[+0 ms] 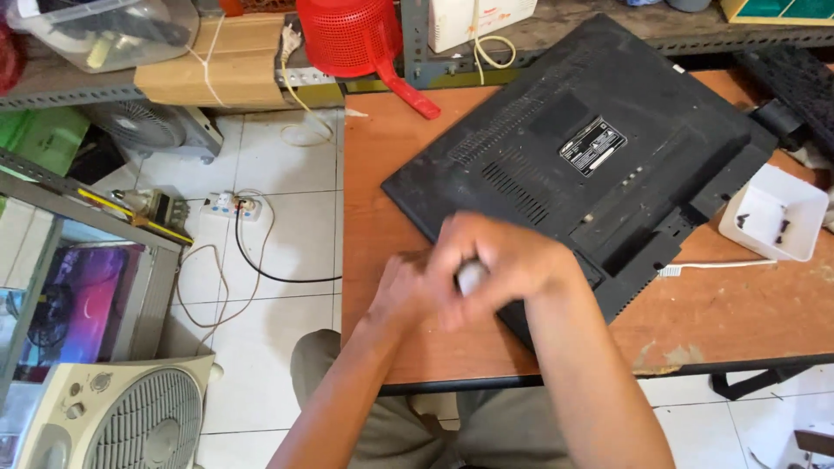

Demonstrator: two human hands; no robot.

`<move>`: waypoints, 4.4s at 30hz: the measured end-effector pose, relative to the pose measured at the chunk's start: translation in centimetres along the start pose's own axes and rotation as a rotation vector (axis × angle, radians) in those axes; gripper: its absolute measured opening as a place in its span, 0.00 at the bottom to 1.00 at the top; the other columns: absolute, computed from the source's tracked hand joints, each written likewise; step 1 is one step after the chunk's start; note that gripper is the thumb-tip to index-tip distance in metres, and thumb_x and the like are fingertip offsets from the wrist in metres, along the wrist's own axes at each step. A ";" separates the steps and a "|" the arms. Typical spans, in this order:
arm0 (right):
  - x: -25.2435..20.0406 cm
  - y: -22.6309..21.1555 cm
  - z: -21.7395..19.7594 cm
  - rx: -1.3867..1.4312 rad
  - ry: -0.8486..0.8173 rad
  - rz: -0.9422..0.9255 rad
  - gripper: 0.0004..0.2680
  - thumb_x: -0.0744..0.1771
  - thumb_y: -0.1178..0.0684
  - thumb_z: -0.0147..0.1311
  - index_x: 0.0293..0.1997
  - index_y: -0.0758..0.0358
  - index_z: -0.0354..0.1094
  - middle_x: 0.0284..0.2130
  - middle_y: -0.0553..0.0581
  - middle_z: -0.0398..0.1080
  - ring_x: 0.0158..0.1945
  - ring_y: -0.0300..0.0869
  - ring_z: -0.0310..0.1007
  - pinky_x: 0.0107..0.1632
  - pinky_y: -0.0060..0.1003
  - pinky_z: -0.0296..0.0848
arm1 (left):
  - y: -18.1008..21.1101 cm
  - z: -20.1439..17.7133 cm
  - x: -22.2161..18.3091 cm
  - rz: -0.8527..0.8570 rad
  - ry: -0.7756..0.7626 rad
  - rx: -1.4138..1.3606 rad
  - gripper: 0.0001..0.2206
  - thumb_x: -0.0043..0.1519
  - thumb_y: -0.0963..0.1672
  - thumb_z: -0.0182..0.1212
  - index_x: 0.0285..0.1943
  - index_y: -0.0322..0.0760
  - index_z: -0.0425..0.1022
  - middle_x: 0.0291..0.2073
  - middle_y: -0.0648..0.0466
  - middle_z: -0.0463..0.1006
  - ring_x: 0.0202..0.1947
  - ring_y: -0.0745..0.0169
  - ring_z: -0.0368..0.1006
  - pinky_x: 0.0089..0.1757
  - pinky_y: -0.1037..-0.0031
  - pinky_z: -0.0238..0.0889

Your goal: Using a manual screwdriver to remove screws from the back panel of a monitor to disassemble it.

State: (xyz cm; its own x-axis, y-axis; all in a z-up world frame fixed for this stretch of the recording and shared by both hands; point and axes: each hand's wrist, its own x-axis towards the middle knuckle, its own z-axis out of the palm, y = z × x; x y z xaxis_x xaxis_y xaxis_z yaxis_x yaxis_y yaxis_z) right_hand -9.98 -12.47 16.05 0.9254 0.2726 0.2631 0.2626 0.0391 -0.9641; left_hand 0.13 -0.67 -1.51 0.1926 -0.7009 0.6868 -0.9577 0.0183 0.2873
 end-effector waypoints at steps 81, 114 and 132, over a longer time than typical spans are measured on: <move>0.3 0.6 0.5 -0.555 0.844 -0.330 0.12 0.60 0.59 0.74 0.40 0.69 0.73 0.31 0.60 0.71 0.35 0.43 0.73 0.45 0.36 0.72 | 1.6 -3.3 2.7 -0.032 0.048 -0.003 0.08 0.68 0.50 0.59 0.37 0.49 0.77 0.18 0.58 0.75 0.20 0.60 0.76 0.23 0.72 0.68; -4.3 4.1 2.2 -0.611 0.964 -0.096 0.13 0.64 0.58 0.66 0.51 0.67 0.70 0.36 0.59 0.75 0.41 0.45 0.76 0.47 0.44 0.76 | 2.4 -4.4 4.0 -0.060 0.025 -0.130 0.11 0.64 0.48 0.64 0.31 0.44 0.70 0.18 0.54 0.70 0.25 0.54 0.75 0.26 0.69 0.68; -4.0 2.8 1.3 -0.091 0.980 -0.132 0.21 0.58 0.73 0.54 0.57 0.71 0.65 0.38 0.66 0.72 0.43 0.49 0.78 0.50 0.45 0.79 | 3.2 -4.4 4.3 -0.059 -0.027 -0.380 0.04 0.66 0.40 0.62 0.44 0.33 0.80 0.32 0.45 0.82 0.37 0.43 0.81 0.37 0.63 0.75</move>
State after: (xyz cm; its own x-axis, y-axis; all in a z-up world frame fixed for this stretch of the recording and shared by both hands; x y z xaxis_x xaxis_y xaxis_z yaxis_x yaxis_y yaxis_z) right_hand -13.31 -12.17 12.23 0.6933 -0.6453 0.3209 0.3617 -0.0736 -0.9294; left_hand -1.19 -0.50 5.30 0.2345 -0.7273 0.6450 -0.7963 0.2369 0.5565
